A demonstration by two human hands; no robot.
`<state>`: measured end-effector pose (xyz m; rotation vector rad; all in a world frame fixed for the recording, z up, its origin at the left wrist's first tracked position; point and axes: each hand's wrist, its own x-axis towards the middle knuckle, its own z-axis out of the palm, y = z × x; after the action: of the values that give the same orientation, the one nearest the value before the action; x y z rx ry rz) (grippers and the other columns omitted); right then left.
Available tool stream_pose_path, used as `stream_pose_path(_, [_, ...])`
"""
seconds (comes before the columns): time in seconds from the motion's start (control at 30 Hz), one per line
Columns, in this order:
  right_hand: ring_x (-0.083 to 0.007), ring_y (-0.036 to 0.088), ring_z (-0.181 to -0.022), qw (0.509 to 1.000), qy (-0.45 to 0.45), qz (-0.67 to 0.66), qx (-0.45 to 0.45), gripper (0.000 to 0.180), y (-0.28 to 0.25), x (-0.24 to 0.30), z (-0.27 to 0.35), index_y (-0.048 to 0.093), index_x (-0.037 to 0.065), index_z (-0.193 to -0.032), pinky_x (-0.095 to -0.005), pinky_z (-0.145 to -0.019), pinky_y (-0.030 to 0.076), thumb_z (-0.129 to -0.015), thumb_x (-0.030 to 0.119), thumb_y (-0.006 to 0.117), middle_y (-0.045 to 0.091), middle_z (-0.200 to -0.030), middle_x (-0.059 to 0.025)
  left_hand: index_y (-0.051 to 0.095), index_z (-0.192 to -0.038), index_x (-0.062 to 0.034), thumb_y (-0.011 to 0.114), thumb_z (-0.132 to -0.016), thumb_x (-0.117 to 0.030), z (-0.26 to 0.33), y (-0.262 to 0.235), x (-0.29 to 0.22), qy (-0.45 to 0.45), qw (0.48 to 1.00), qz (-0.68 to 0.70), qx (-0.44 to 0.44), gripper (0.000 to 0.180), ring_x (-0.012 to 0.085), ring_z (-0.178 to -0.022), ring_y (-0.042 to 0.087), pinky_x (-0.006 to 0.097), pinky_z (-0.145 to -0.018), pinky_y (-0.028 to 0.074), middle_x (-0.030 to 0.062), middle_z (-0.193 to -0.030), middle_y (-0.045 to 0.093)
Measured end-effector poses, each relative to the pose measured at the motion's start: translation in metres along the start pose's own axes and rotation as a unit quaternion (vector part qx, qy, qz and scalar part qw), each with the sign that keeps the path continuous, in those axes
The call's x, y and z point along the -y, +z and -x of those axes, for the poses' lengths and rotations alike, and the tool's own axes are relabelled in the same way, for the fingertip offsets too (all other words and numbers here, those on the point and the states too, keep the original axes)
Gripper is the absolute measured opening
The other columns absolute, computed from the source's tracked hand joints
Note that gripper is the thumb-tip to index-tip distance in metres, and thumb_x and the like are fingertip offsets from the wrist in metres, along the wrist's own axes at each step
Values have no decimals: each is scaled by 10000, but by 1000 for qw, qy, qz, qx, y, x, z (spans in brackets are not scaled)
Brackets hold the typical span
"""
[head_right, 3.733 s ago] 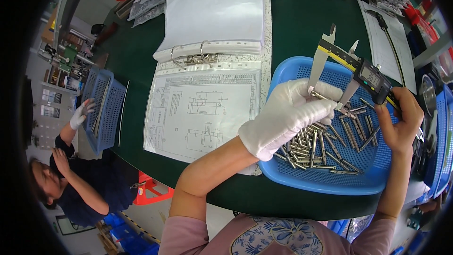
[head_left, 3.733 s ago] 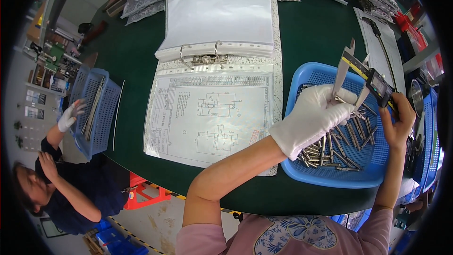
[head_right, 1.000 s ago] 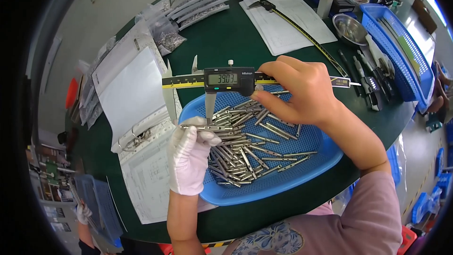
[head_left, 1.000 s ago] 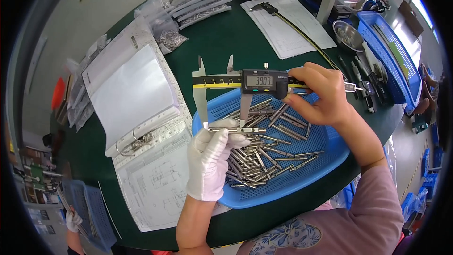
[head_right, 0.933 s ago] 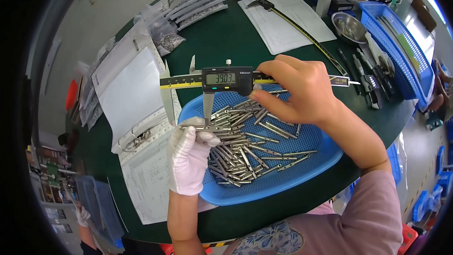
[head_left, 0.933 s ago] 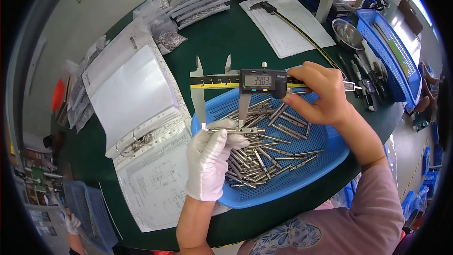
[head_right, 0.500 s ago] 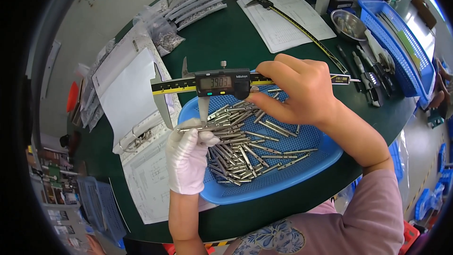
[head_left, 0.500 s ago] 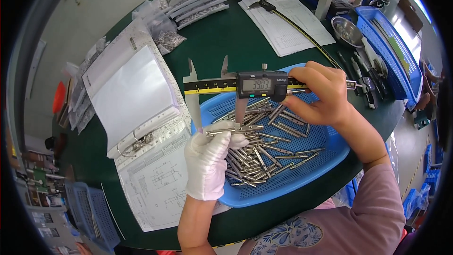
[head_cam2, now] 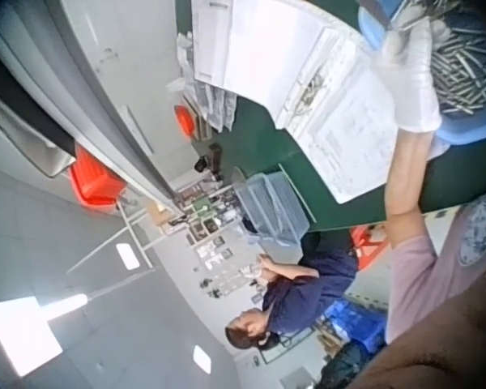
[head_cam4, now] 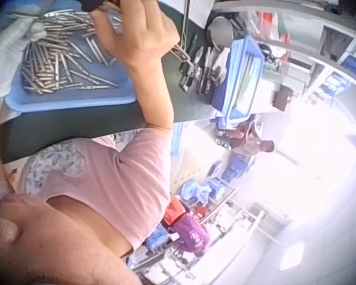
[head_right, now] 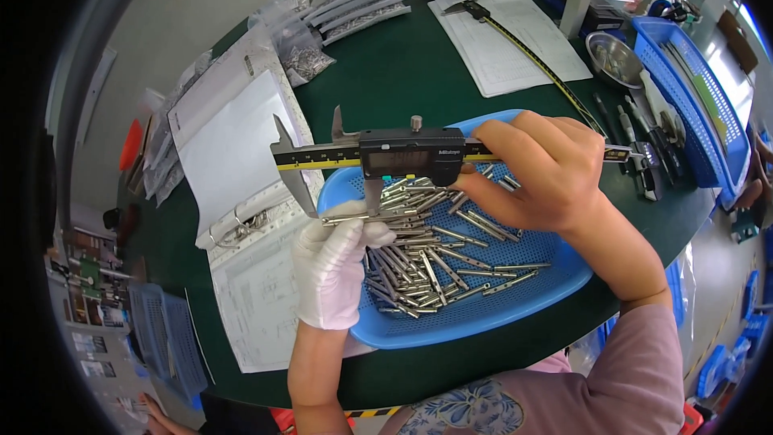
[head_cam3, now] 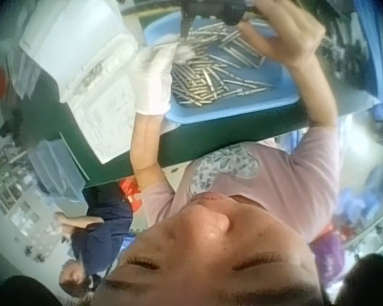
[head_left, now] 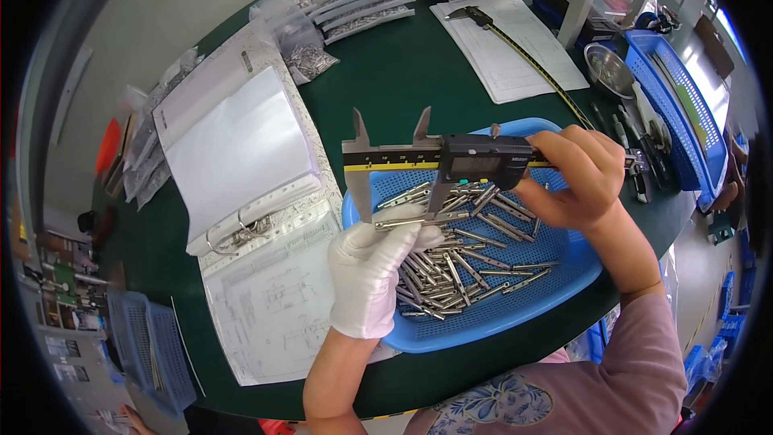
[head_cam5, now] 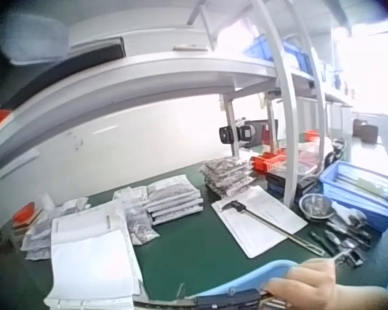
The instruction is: Using a digital caliper to measure the dimensions of small metal components at a workshop workbench.
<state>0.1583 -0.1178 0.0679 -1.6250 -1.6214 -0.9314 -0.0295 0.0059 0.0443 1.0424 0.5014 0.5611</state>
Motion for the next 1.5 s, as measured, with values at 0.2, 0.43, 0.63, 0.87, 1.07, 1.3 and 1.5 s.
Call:
stream_pose_path(0.2, [-144,406,-376,1000,-7,-2,8,298,1,-1,-2,576,43,-741,-243,-349,311,-539,212,716,437,-518,-19,554,-955,70,535,-799,-41,-1,-1,-1,-15,1000,5,7,193,218,-717,621,299,-707,501,165,-788,627])
stream_pose_path(0.43, [-147,408,-374,1000,1,16,19,298,-2,0,-2,563,45,-711,-243,-351,314,-550,244,717,433,-513,-18,550,-960,68,530,-801,-40,0,-1,-2,-8,1000,9,14,194,220,-718,621,299,-706,501,169,-790,626])
stream_pose_path(0.63, [-154,416,-371,998,31,24,48,299,-2,1,-1,558,66,-699,-258,-351,319,-550,270,718,452,-521,-17,555,-980,61,534,-816,-28,-3,-6,-1,-24,998,25,47,188,179,-750,614,275,-727,498,144,-832,621])
stream_pose_path(0.87, [-167,428,-380,997,61,6,55,284,-1,3,-1,559,73,-690,-265,-364,336,-575,280,716,461,-529,-15,554,-1011,37,533,-823,-73,-2,-5,0,-14,999,7,38,219,137,-768,582,259,-734,461,97,-839,616])
stream_pose_path(1.07, [-178,454,-390,995,77,-9,55,293,-4,-4,5,565,68,-703,-271,-368,343,-577,283,719,483,-541,-22,497,-1092,41,544,-803,-80,-4,-5,7,20,998,30,53,317,149,-816,563,272,-782,435,106,-941,585])
stream_pose_path(1.3, [-206,487,-436,992,81,-33,92,298,8,1,1,576,46,-732,-290,-401,369,-576,256,717,497,-550,-46,482,-1085,73,539,-802,-74,-3,-15,4,9,999,34,15,325,158,-848,553,270,-796,429,105,-975,554])
stream_pose_path(1.5, [-96,390,-477,988,123,-33,91,249,-5,2,3,557,-20,-808,-217,-421,296,-650,128,679,498,-628,-43,556,-1009,29,574,-811,-106,-7,-4,-5,6,998,16,66,240,98,-796,530,206,-727,425,58,-874,573])
